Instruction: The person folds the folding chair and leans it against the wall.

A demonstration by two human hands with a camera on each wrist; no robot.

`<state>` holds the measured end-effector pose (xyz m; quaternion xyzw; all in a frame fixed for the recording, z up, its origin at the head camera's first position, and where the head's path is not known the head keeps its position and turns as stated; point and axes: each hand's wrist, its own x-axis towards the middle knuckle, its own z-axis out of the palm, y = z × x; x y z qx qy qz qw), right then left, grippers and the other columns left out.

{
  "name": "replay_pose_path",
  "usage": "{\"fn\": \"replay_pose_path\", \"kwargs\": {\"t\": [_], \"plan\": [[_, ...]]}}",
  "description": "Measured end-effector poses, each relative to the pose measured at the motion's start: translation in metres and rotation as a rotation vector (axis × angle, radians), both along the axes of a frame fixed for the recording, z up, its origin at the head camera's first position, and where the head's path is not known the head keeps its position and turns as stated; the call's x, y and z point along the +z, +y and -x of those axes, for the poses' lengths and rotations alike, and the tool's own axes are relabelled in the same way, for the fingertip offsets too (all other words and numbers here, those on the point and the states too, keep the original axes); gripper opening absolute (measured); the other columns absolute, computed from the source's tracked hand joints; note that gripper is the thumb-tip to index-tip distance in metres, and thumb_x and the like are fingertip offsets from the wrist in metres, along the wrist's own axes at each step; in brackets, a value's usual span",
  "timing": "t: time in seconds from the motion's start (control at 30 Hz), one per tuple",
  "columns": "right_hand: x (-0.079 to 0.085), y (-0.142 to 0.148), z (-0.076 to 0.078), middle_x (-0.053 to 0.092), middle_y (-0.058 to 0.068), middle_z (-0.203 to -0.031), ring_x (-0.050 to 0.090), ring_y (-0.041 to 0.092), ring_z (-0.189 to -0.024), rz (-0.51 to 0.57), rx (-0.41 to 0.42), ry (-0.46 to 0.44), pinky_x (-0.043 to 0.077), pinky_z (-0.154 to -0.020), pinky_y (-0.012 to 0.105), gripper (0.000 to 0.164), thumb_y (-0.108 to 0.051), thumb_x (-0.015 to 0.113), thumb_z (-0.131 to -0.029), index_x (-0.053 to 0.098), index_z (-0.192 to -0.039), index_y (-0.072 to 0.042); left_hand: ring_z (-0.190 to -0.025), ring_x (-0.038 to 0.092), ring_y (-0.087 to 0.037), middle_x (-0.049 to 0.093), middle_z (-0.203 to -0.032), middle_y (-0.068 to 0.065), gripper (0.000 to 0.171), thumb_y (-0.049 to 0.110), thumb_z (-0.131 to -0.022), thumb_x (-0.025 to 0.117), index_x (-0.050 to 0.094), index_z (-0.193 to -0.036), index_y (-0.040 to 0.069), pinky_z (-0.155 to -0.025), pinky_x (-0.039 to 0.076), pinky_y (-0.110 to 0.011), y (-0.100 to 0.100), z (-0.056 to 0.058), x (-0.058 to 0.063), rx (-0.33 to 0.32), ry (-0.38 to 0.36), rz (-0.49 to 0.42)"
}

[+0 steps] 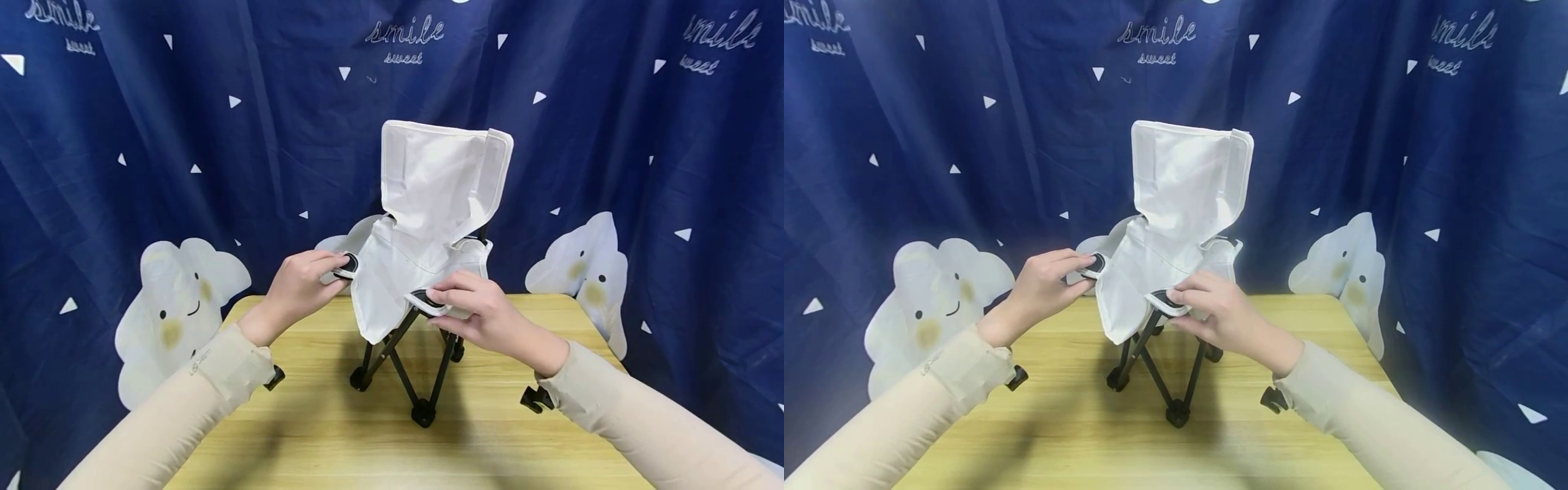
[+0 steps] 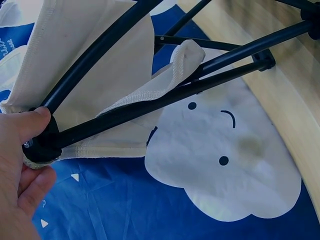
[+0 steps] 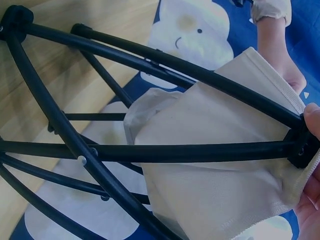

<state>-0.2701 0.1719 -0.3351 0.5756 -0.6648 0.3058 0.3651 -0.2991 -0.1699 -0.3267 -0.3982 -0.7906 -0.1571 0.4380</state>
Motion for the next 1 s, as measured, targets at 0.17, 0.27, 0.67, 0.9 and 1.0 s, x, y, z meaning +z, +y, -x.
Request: {"fn": "replay_pose_path", "kwargs": {"t": [0.17,0.27,0.67,0.9,1.0], "plan": [[0.001,0.0,0.001,0.075,0.015,-0.103,0.071,0.028,-0.091,0.001,-0.005,-0.002,0.062,-0.076,0.033,0.036,-0.035,0.071,-0.106,0.08,-0.11,0.0,-0.084,0.079,-0.031,0.082,-0.094,-0.015,0.033,0.0,-0.073,0.096,0.084,-0.103,-0.001,-0.075,0.067,-0.046,0.002,0.0,0.001,0.0,-0.005,-0.001],[0.0,0.0,0.003,0.075,0.016,-0.103,0.071,0.029,-0.091,0.007,-0.002,0.005,0.062,-0.077,0.034,0.034,-0.033,0.072,-0.105,0.08,-0.11,0.0,-0.083,0.078,-0.031,0.082,-0.094,-0.015,0.033,0.0,-0.073,0.096,0.084,-0.103,-0.001,-0.074,0.066,-0.046,0.003,0.0,0.001,-0.001,-0.007,-0.005],[0.003,-0.003,0.005,0.075,0.017,-0.104,0.072,0.032,-0.094,0.019,-0.021,0.01,0.063,-0.083,0.035,0.039,-0.037,0.07,-0.106,0.08,-0.109,0.001,-0.079,0.077,-0.028,0.081,-0.093,-0.013,0.032,-0.002,-0.074,0.094,0.084,-0.104,-0.001,-0.07,0.065,-0.043,0.007,0.001,0.003,-0.017,0.001,-0.014],[0.004,-0.004,0.007,0.076,0.017,-0.103,0.073,0.032,-0.093,0.027,-0.032,0.016,0.062,-0.082,0.036,0.039,-0.037,0.071,-0.105,0.08,-0.108,0.001,-0.083,0.079,-0.029,0.082,-0.094,-0.014,0.032,-0.001,-0.074,0.095,0.085,-0.103,-0.001,-0.073,0.067,-0.044,0.01,-0.001,0.004,-0.018,0.007,-0.018],[0.004,-0.004,0.008,0.076,0.016,-0.103,0.073,0.032,-0.093,0.03,-0.04,0.017,0.062,-0.082,0.037,0.039,-0.037,0.071,-0.105,0.08,-0.109,0.0,-0.083,0.079,-0.03,0.082,-0.095,-0.015,0.031,-0.001,-0.073,0.095,0.085,-0.103,-0.001,-0.072,0.067,-0.044,0.011,-0.001,0.005,-0.021,0.018,-0.018]]}}
